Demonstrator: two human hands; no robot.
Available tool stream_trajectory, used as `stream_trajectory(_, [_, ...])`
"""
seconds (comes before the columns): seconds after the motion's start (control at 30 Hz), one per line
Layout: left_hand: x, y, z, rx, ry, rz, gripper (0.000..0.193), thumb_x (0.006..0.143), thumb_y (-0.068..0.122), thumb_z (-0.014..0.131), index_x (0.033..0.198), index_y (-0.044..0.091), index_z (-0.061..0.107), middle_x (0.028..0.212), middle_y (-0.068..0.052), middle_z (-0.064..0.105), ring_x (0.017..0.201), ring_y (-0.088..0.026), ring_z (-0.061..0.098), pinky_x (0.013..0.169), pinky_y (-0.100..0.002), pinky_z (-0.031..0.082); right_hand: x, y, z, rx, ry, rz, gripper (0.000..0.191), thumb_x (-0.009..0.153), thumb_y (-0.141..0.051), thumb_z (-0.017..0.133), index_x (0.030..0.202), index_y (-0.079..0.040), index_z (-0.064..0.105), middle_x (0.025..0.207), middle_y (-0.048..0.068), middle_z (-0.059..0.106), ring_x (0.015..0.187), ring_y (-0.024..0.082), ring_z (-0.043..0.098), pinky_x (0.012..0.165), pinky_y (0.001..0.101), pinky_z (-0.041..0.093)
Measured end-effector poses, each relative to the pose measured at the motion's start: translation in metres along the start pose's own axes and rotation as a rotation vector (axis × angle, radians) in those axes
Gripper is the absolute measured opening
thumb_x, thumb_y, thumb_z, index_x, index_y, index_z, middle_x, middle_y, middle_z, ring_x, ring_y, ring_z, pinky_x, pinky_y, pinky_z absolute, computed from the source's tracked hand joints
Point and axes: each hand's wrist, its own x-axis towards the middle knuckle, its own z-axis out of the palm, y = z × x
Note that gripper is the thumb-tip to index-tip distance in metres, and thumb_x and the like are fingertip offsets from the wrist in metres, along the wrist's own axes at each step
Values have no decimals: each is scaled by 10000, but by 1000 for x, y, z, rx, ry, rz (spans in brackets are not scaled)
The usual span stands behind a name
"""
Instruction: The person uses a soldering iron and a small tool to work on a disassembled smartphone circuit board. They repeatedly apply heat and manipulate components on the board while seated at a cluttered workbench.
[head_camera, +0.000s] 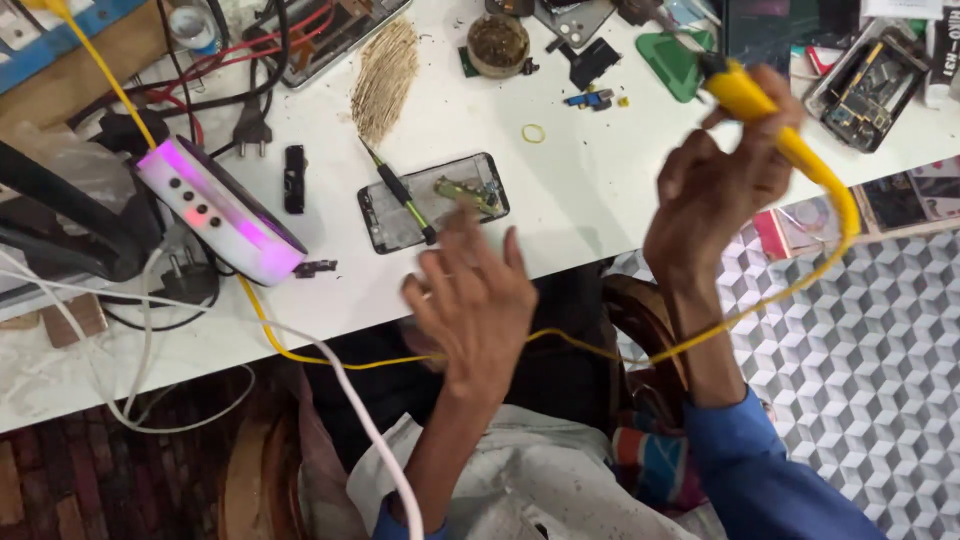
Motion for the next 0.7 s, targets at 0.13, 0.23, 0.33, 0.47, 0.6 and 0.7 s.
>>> stream_trajectory(0.13, [20, -30, -20, 107, -68, -59, 603, 1023, 484, 658, 1407, 27, 568, 1158, -177, 594, 836, -289, 524, 704, -415, 364, 3, 20, 20, -130, -135, -37, 408, 1195, -410, 512, 1331, -25, 527, 990, 114, 601, 518, 118, 503, 396, 216, 366])
stream_trajectory(0.23, [27, -42, -27, 48, -110, -66, 684, 968, 516, 673, 1402, 1, 552, 1188, -202, 564, 862, -301, 517, 738, -408, 375, 9, 33, 25, -277, -210, -60, 377, 1198, -372, 545, 1309, -12, 534, 930, 118, 590, 505, 109, 514, 424, 221, 382])
stream_trajectory(0.33, [26, -44, -28, -20, -138, -97, 693, 943, 484, 731, 1373, -29, 552, 1198, -204, 562, 895, -310, 528, 775, -428, 392, 17, 43, 25, -386, -244, -59, 394, 1192, -384, 525, 1360, -28, 538, 926, 99, 587, 544, 93, 558, 445, 197, 391])
stream_trajectory(0.47, [25, -44, -20, -99, -109, -106, 568, 931, 353, 769, 1328, -13, 593, 1202, -175, 581, 884, -294, 554, 768, -430, 389, 23, 56, 28, -400, -251, -79, 375, 1198, -367, 521, 1314, -12, 546, 979, 98, 592, 573, 74, 520, 490, 199, 463])
stream_trajectory(0.6, [27, -47, -15, -97, -138, -77, 377, 962, 214, 740, 1266, 9, 649, 1183, -147, 608, 822, -261, 597, 726, -407, 401, 25, 60, 35, -475, -339, -126, 340, 1202, -296, 496, 1359, 2, 548, 1123, 112, 597, 645, 81, 559, 534, 196, 504])
stream_trajectory(0.7, [27, -48, -14, -135, -130, -45, 292, 979, 143, 715, 1238, 16, 670, 1191, -127, 616, 869, -250, 654, 731, -393, 435, 26, 54, 40, -576, -388, -149, 251, 1174, -157, 501, 1337, 21, 570, 1137, 132, 620, 699, 104, 586, 592, 221, 506])
